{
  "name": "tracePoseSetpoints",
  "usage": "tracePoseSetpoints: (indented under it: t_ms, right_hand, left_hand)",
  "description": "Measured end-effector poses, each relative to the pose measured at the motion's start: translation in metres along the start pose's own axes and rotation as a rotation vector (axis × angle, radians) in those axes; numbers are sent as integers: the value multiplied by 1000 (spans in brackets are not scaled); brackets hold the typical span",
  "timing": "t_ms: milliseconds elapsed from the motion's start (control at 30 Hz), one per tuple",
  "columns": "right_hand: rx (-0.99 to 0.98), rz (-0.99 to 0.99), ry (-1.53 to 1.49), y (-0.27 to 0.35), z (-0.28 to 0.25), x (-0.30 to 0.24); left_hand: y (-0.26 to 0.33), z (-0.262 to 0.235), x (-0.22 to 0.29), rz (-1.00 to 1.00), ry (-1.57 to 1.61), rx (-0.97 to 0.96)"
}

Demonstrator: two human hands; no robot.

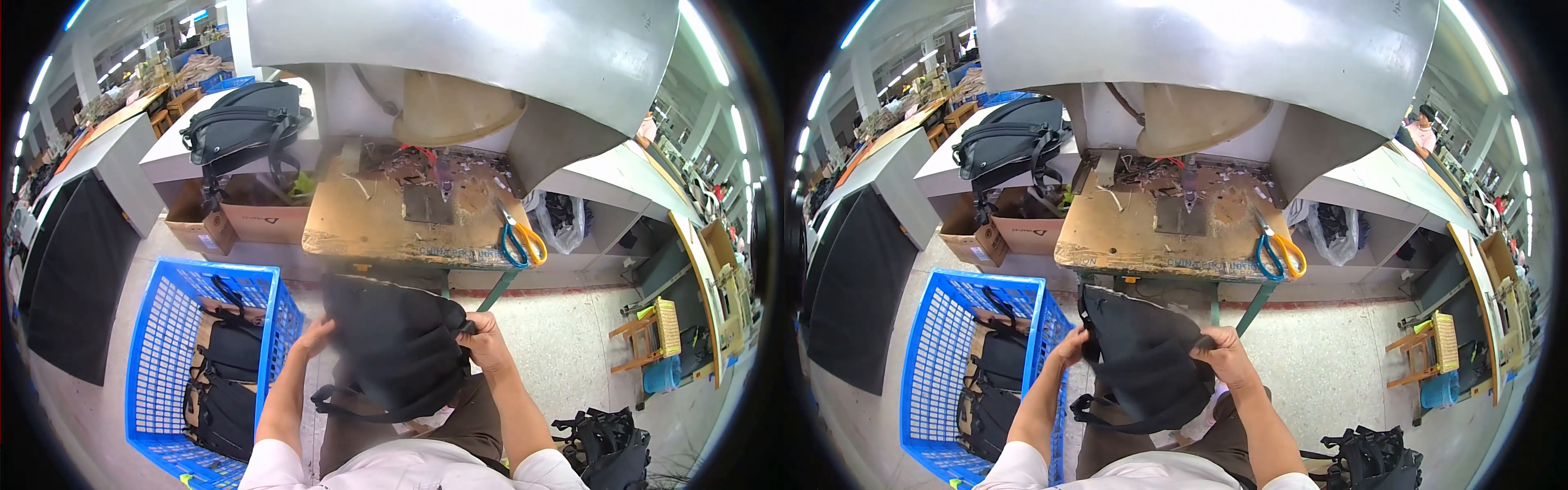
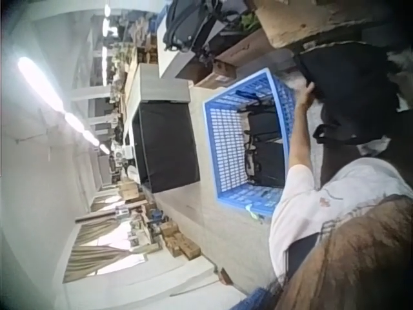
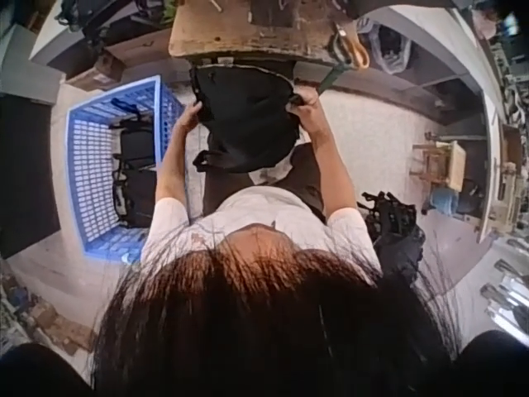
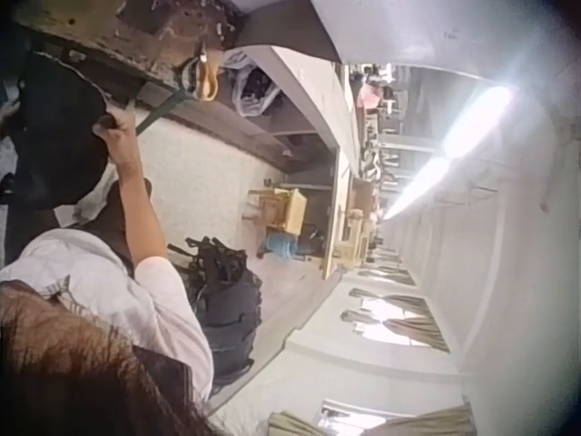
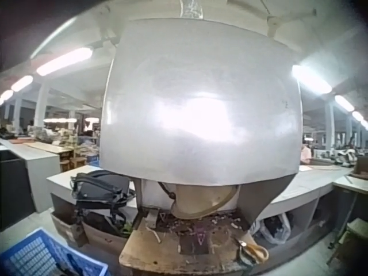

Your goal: Inspecting and sorting backpacks by placing them into a blue plastic crate in an industrial setting.

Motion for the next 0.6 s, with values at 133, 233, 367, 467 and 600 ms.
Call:
tracePoseSetpoints:
  t_ms: [133,233,367,467,600]
  right_hand:
    - [120,9,-37,5,-41,4]
    - [94,132,-19,6,-10,-29]
    - [78,105,562,-12,3,-27]
    - [198,96,397,-35,2,-12]
    - [261,61,237,-68,0,-16]
  left_hand:
    - [22,11,0,-76,-36,122]
    - [71,-39,65,82,-98,465]
    - [109,-44,190,409,-276,614]
    - [121,-34,251,491,-225,645]
    - [119,-3,326,587,-357,659]
Point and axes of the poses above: each hand's wrist, its own y-axis away from the middle knuckle, its own z-axis out of the palm, x = y × z, the point moved 10 cm from there along -y, towards the middle knuckle, and after that the axes turned 7 degrees about z, right-handed, at the moved point
